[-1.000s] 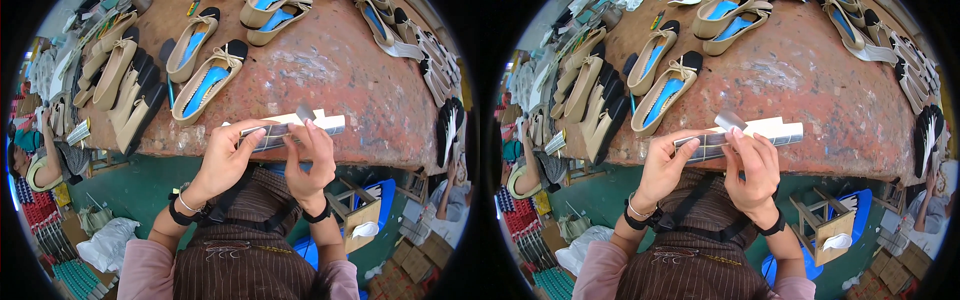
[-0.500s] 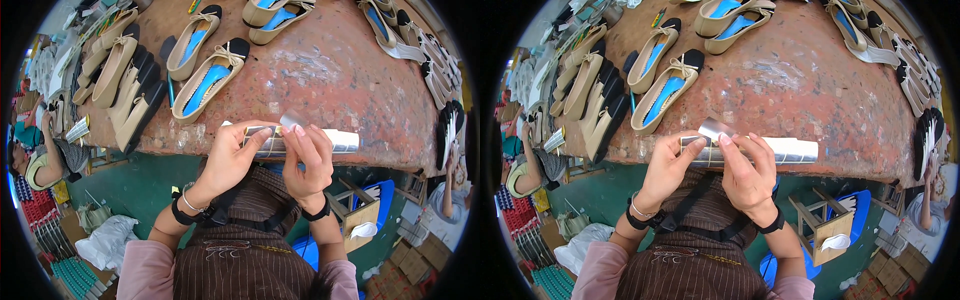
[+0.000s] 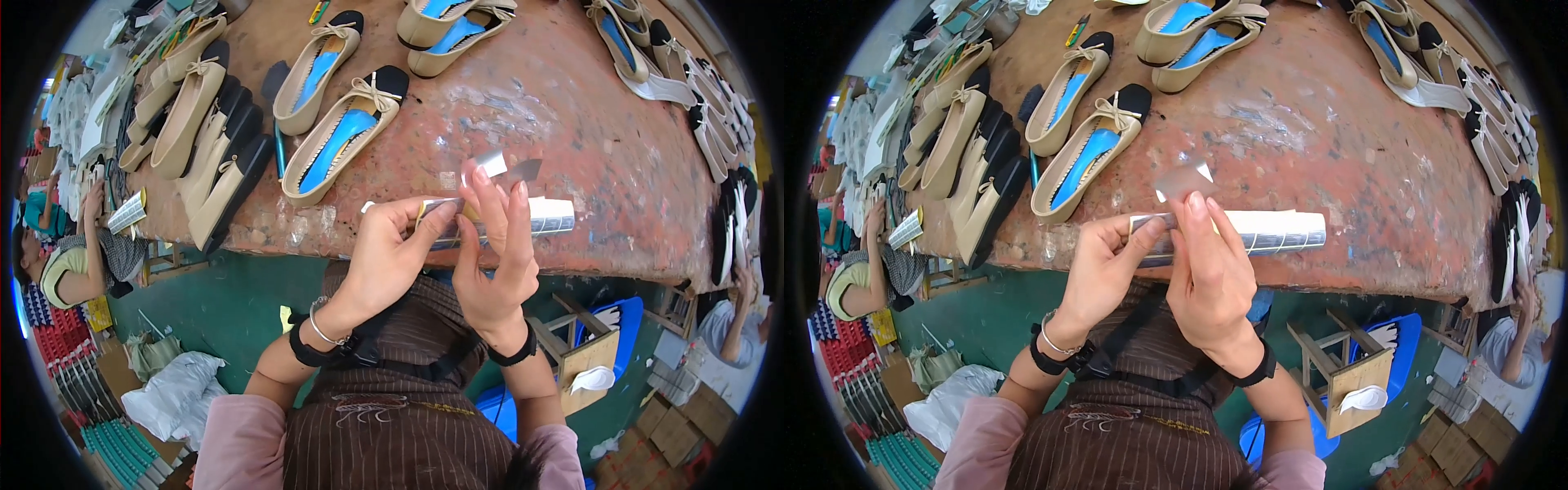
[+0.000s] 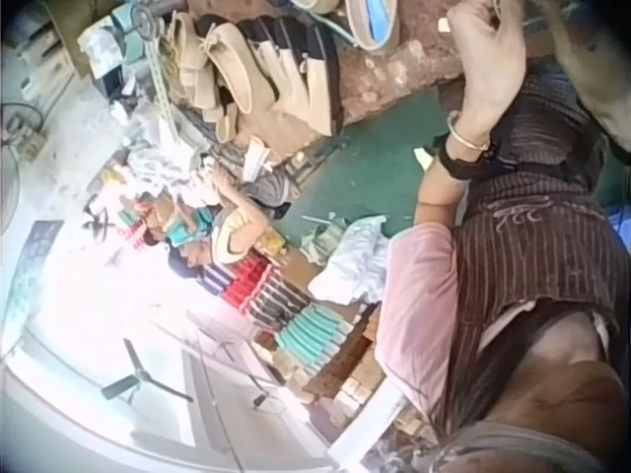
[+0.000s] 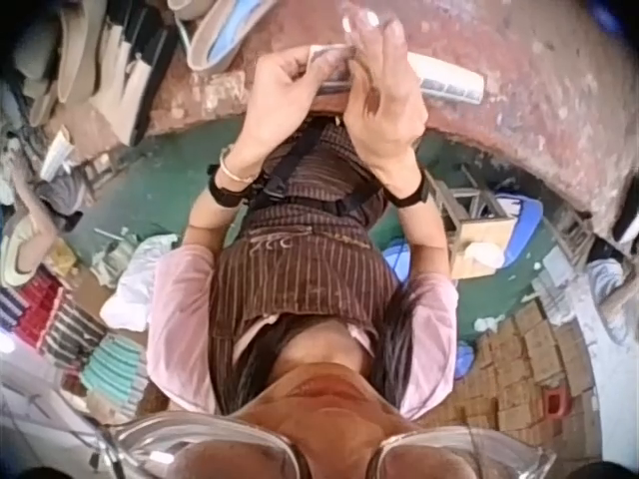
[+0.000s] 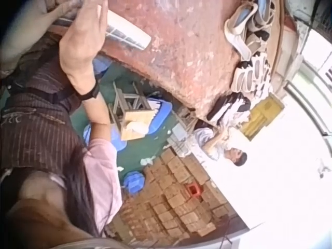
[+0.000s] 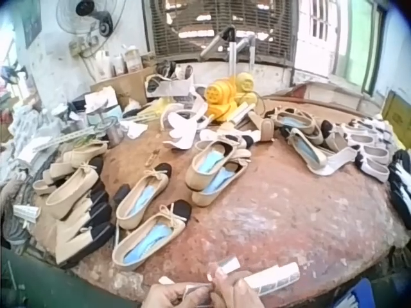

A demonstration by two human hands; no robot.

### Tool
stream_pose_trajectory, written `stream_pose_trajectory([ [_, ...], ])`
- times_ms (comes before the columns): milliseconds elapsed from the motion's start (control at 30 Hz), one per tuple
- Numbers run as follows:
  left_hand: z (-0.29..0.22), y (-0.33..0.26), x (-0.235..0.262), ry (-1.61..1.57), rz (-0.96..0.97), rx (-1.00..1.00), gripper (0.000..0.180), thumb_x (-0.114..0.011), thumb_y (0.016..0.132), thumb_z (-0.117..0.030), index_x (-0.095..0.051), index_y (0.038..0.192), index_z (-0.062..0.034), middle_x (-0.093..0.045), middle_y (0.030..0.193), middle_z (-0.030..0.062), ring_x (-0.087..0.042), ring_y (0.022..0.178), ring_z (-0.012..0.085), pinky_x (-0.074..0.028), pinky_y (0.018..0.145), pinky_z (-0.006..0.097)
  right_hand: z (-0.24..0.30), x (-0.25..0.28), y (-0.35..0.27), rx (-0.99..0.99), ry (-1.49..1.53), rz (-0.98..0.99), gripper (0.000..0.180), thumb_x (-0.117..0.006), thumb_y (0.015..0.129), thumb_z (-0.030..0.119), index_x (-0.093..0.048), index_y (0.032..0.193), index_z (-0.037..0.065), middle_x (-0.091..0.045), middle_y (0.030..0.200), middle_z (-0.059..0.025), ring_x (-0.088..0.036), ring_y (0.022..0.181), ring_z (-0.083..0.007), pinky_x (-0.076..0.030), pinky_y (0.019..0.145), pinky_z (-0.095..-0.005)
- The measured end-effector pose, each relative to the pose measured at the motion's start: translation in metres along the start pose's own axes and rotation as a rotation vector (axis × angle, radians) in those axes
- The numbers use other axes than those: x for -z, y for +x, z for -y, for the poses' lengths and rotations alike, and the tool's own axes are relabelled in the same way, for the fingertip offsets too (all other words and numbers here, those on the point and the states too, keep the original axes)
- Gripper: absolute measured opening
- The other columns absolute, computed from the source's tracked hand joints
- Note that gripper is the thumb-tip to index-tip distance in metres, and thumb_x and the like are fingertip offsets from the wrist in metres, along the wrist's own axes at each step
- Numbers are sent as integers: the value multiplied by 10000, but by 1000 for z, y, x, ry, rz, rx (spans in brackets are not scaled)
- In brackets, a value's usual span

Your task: Assembling shoes by applying labels to soles and inserting insoles.

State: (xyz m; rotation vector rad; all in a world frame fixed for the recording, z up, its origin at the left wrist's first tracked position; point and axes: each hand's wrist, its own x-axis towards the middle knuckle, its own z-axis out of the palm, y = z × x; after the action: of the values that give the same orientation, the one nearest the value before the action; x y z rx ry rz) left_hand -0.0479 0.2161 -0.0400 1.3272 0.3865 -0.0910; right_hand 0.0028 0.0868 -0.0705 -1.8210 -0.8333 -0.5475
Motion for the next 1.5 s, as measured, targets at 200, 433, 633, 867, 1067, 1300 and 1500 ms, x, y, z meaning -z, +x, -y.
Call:
stream_pose_trajectory([
  [200,3,0,-5,45,23,-89,336,-563,1038,-145,-612,1284,78,-701,1113,75,-639,996,91,-546,873,261,-2,4,-5,8,-91,42,788,-588,878,-196,-176,1533,-47,-605,1296,-305,-641,1157,-434,-591,919,-478],
  [433,12,12,-13,-127,121,17,684,-603,866,142,-374,1503,48,-585,1353,93,-584,1190,125,-492,1020,299,-19,-2,-9,42,-155,-104,633,-639,866,-167,-389,1438,-67,-710,1051,-265,-728,972,-392,-563,920,-471],
  [633,23,40,-20,-128,101,8,695,-601,876,132,-339,1515,63,-574,1376,115,-583,1200,136,-478,1037,310,-28,3,-3,-3,-140,-66,672,-601,896,-151,-303,1491,-51,-669,1208,-270,-709,1047,-382,-558,934,-460],
  [867,46,131,-16,-278,75,-75,706,-681,902,-11,-322,1501,91,-577,1365,182,-630,1143,209,-519,981,316,-6,35,6,-187,-21,9,788,-638,887,-89,-195,1536,-33,-577,1379,-256,-715,1007,-318,-531,977,-420],
  [1067,-18,148,43,1134,-542,-714,449,-854,744,-261,-693,1103,-44,-604,1298,174,-643,1069,361,-528,906,398,-9,69,6,-540,166,-297,937,-596,886,-122,21,1580,0,-547,1406,-253,-669,1066,-251,-523,958,-373],
  [1300,-36,143,170,1642,-431,131,509,-796,793,-359,-676,1190,-65,-406,1509,243,-418,1382,401,-397,1114,482,-19,76,12,-541,349,-297,956,-578,883,-142,32,1593,52,-554,1395,-250,-615,929,-174,-537,858,-288],
  [1500,-64,118,201,210,-232,-124,250,-615,948,-110,-640,1161,20,-707,1104,103,-712,910,161,-586,741,285,-46,55,1,-441,312,-214,920,-625,867,-131,-42,1570,-15,-512,1447,-226,-591,995,-198,-504,906,-297],
])
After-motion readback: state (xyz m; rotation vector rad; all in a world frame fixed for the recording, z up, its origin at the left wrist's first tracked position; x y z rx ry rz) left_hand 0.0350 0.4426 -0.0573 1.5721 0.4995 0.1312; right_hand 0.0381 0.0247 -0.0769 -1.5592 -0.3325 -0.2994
